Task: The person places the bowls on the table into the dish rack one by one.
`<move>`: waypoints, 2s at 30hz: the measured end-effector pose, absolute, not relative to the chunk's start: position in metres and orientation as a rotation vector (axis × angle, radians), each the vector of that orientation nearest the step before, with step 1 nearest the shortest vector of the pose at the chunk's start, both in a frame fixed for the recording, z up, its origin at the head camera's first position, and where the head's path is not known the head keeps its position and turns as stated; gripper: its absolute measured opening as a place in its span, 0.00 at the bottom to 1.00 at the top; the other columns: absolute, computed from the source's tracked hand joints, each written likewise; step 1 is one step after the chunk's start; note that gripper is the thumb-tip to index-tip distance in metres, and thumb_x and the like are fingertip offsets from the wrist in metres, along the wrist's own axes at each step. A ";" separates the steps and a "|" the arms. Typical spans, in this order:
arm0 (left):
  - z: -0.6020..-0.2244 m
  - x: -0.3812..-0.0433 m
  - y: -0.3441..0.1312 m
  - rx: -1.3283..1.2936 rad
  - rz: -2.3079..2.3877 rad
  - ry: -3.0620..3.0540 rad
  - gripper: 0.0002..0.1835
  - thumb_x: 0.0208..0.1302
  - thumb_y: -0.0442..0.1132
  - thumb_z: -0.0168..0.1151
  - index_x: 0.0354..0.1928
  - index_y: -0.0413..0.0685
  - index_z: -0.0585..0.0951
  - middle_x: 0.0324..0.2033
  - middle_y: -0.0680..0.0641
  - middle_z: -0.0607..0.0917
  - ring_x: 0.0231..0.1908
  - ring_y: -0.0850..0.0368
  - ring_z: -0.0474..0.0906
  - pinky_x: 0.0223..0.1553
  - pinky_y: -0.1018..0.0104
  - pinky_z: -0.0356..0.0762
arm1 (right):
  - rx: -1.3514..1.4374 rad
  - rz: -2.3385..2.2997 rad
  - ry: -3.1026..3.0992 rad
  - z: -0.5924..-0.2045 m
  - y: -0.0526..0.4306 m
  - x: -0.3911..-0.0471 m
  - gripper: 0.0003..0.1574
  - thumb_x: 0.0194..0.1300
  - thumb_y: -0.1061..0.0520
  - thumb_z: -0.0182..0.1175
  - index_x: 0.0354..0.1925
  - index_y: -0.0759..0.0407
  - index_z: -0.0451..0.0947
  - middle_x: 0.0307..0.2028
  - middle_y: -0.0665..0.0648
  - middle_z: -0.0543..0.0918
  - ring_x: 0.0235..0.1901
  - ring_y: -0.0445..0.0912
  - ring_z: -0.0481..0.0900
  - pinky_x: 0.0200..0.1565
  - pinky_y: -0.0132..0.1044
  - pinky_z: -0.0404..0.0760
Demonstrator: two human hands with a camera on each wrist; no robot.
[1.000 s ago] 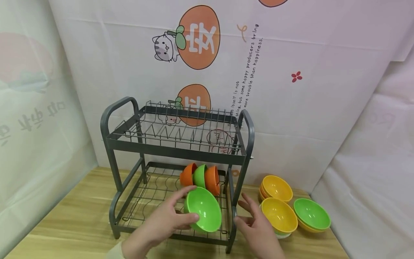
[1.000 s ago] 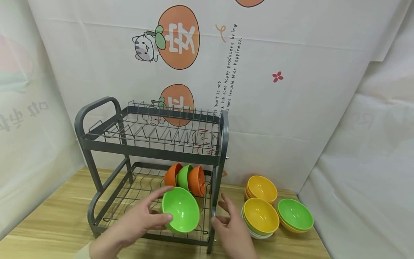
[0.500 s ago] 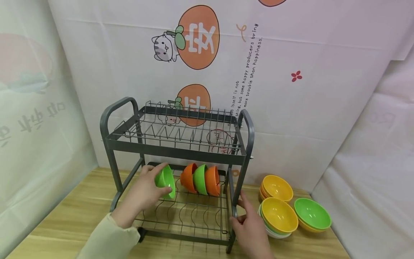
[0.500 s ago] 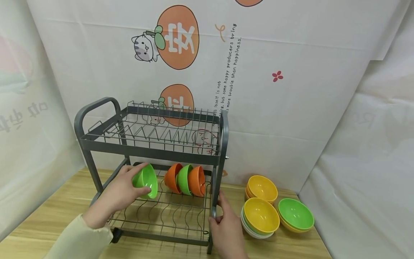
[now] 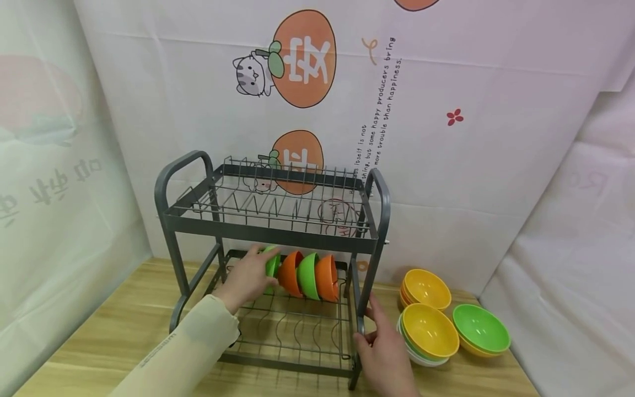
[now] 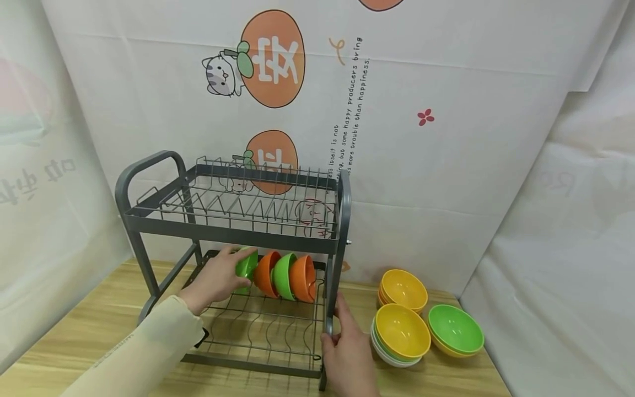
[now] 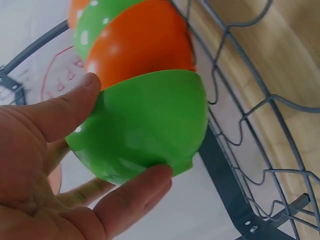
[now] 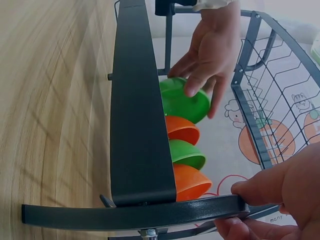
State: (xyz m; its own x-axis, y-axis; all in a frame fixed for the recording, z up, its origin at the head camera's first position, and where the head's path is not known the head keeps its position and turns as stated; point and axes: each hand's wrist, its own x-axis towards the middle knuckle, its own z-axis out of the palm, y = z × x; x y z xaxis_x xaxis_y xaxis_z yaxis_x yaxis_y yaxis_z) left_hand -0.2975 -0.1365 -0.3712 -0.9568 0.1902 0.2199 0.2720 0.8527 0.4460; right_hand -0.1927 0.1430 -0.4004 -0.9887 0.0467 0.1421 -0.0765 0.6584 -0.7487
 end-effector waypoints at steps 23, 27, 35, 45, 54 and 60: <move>-0.383 -0.313 -0.118 -0.339 -0.707 -2.950 0.46 0.58 0.43 0.75 0.76 0.60 0.63 0.71 0.33 0.60 0.39 0.46 0.81 0.40 0.53 0.80 | 0.035 1.212 -2.744 -0.400 0.143 -0.192 0.52 0.65 0.64 0.66 0.78 0.55 0.51 0.62 0.64 0.76 0.31 0.41 0.77 0.31 0.35 0.79; -0.384 -0.313 -0.118 -0.328 -0.739 -2.954 0.46 0.59 0.43 0.75 0.77 0.60 0.62 0.72 0.33 0.58 0.45 0.42 0.80 0.45 0.48 0.79 | 0.037 1.207 -2.745 -0.400 0.143 -0.192 0.52 0.65 0.64 0.66 0.78 0.54 0.50 0.62 0.64 0.76 0.31 0.41 0.77 0.31 0.36 0.79; -0.392 -0.315 -0.128 -0.267 -1.090 -2.927 0.46 0.60 0.41 0.73 0.77 0.61 0.60 0.74 0.34 0.54 0.66 0.31 0.62 0.60 0.38 0.67 | 0.049 1.202 -2.746 -0.403 0.144 -0.193 0.53 0.65 0.63 0.66 0.79 0.53 0.50 0.62 0.63 0.76 0.30 0.41 0.77 0.30 0.35 0.79; -0.395 -0.319 -0.136 -0.268 -1.324 -2.891 0.47 0.61 0.39 0.72 0.78 0.56 0.58 0.70 0.35 0.61 0.64 0.35 0.65 0.61 0.39 0.65 | 0.063 1.197 -2.739 -0.402 0.145 -0.192 0.53 0.65 0.63 0.66 0.79 0.52 0.50 0.62 0.64 0.76 0.29 0.40 0.77 0.29 0.35 0.78; -0.381 -0.308 -0.143 -0.178 -1.678 -2.870 0.55 0.63 0.48 0.68 0.80 0.49 0.41 0.75 0.32 0.43 0.72 0.28 0.43 0.65 0.32 0.50 | 0.056 1.222 -2.737 -0.402 0.144 -0.194 0.53 0.65 0.63 0.66 0.79 0.52 0.50 0.62 0.63 0.76 0.29 0.40 0.77 0.29 0.35 0.79; -0.370 -0.287 -0.129 -0.128 -1.541 -2.831 0.51 0.66 0.48 0.65 0.80 0.46 0.44 0.75 0.30 0.43 0.71 0.26 0.45 0.63 0.30 0.54 | 0.067 1.208 -2.733 -0.401 0.144 -0.192 0.53 0.65 0.64 0.66 0.79 0.53 0.50 0.62 0.64 0.76 0.29 0.40 0.77 0.28 0.34 0.78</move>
State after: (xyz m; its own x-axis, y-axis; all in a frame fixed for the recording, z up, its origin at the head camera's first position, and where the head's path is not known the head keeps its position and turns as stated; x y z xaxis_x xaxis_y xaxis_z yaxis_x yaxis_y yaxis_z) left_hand -0.2867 -0.1294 -0.3703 -0.9933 0.1096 -0.0358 0.0294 0.5409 0.8406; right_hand -0.1919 0.1437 -0.4013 -0.9874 0.0205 0.1570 -0.1023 0.6741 -0.7315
